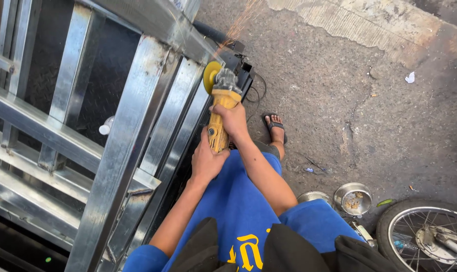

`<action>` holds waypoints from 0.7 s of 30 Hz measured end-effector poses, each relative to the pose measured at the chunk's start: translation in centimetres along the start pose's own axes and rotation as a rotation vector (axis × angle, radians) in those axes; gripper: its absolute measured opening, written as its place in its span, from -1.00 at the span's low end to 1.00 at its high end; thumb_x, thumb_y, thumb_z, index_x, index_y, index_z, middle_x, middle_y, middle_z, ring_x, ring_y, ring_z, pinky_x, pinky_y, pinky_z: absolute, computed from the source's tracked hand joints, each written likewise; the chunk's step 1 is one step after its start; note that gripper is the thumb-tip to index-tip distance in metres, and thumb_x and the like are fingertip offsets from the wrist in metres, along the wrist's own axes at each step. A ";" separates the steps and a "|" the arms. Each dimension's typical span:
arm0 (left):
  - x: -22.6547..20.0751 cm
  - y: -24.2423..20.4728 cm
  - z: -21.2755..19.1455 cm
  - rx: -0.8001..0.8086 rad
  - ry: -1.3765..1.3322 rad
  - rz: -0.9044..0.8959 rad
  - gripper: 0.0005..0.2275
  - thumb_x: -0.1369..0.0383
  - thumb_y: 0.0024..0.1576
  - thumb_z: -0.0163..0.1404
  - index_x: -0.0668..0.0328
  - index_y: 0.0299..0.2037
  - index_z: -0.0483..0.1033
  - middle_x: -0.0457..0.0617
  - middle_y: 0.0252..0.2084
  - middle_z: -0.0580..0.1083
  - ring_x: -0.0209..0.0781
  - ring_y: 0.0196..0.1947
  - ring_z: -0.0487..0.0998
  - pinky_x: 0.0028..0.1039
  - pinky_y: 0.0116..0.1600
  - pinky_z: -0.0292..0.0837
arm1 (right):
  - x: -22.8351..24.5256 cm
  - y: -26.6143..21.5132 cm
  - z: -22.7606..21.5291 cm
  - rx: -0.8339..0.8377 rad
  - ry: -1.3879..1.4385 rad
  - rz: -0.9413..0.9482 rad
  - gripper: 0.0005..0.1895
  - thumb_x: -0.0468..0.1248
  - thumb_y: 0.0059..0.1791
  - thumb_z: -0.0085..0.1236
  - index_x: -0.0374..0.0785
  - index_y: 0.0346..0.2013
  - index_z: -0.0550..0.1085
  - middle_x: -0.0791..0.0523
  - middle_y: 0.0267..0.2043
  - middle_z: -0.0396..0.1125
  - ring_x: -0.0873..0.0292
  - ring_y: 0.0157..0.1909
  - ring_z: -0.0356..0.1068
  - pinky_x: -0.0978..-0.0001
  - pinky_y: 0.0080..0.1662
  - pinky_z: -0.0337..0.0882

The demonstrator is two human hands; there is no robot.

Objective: Grinding the joints of a metal frame using an angle grinder to smooth the surface.

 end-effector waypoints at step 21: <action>-0.3 0.2 0.1 0.028 -0.025 -0.020 -0.14 0.17 -0.07 0.10 0.04 0.49 -0.03 0.34 0.21 0.39 0.43 0.14 0.48 0.10 0.10 0.43 | 2.4 -1.3 -0.2 0.002 -0.023 0.000 -0.39 -0.23 -0.34 0.43 -0.38 -0.08 0.42 -0.12 -0.20 0.43 -0.10 -0.10 0.48 0.05 -0.09 0.41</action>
Point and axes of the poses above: each hand's wrist, its own y-axis towards the middle knuckle, its own z-axis out of the palm, x = y × z, the point moved 6 cm from there along y, towards the middle knuckle
